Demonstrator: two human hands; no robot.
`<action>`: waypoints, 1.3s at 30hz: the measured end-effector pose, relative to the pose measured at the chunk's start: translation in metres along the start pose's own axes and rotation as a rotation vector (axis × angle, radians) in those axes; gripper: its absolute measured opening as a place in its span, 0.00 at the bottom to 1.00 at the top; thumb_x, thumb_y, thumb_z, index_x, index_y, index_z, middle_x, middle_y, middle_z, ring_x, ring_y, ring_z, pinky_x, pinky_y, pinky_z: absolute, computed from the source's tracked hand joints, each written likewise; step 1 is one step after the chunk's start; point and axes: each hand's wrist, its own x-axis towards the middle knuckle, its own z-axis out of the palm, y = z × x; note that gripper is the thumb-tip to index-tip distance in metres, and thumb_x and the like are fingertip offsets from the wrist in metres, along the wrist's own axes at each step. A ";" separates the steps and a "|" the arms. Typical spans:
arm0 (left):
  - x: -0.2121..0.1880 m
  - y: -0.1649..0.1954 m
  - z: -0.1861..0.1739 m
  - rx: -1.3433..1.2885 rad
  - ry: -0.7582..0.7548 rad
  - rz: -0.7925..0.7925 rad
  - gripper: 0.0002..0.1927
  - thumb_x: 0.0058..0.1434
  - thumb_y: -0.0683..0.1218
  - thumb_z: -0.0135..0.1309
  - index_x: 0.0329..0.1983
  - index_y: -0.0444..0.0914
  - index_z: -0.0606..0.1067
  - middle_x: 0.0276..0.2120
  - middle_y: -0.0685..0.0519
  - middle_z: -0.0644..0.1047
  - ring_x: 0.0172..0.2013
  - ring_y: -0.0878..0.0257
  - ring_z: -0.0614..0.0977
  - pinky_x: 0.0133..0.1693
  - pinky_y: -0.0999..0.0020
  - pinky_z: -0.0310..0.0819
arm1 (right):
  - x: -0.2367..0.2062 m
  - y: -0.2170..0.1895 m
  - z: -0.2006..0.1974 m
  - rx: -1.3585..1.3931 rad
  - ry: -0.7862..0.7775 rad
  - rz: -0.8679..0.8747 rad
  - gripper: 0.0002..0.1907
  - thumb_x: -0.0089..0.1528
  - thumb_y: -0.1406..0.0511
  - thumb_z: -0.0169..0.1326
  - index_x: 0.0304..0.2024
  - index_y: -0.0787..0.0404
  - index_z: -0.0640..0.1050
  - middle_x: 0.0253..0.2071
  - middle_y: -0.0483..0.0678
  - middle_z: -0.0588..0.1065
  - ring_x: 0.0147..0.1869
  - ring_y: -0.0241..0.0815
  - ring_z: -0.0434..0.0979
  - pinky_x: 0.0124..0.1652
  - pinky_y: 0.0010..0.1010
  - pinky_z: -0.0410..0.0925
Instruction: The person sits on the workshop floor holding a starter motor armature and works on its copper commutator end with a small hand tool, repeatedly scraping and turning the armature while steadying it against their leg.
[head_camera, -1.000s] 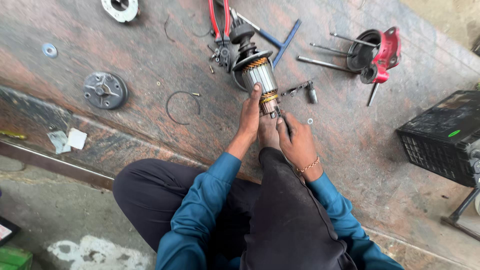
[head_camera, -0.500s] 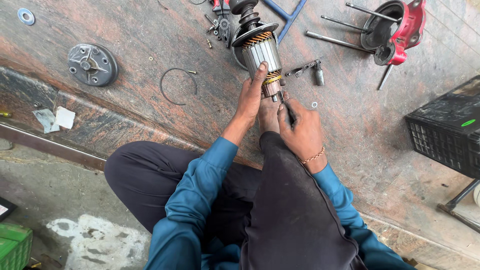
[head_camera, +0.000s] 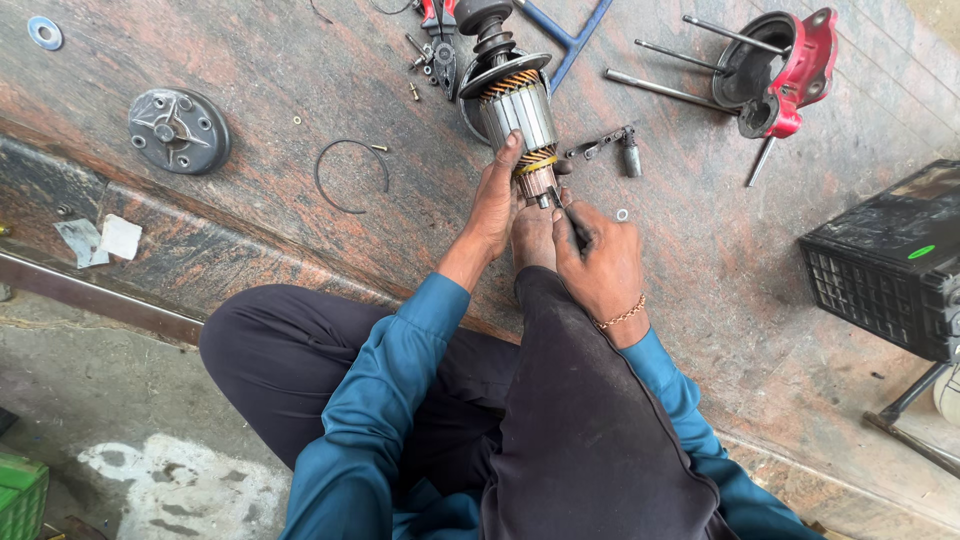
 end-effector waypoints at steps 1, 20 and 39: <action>0.000 0.000 -0.001 0.013 0.001 0.001 0.46 0.59 0.76 0.45 0.57 0.30 0.69 0.40 0.43 0.81 0.35 0.57 0.86 0.38 0.61 0.86 | 0.001 0.000 0.000 -0.006 -0.017 0.036 0.10 0.65 0.63 0.57 0.33 0.64 0.78 0.22 0.60 0.72 0.23 0.63 0.72 0.27 0.47 0.64; 0.004 -0.003 -0.007 -0.040 0.007 -0.027 0.44 0.60 0.74 0.47 0.56 0.31 0.71 0.40 0.43 0.82 0.36 0.57 0.84 0.39 0.62 0.84 | 0.001 0.024 0.025 -0.055 -0.063 -0.038 0.08 0.63 0.63 0.56 0.38 0.61 0.80 0.31 0.60 0.78 0.32 0.64 0.78 0.34 0.51 0.69; -0.002 0.010 -0.006 0.131 -0.037 0.009 0.45 0.62 0.76 0.44 0.56 0.30 0.74 0.41 0.45 0.83 0.39 0.58 0.86 0.44 0.60 0.84 | 0.005 0.016 0.002 0.124 -0.070 -0.044 0.11 0.68 0.64 0.54 0.32 0.64 0.77 0.24 0.54 0.75 0.25 0.57 0.74 0.29 0.43 0.65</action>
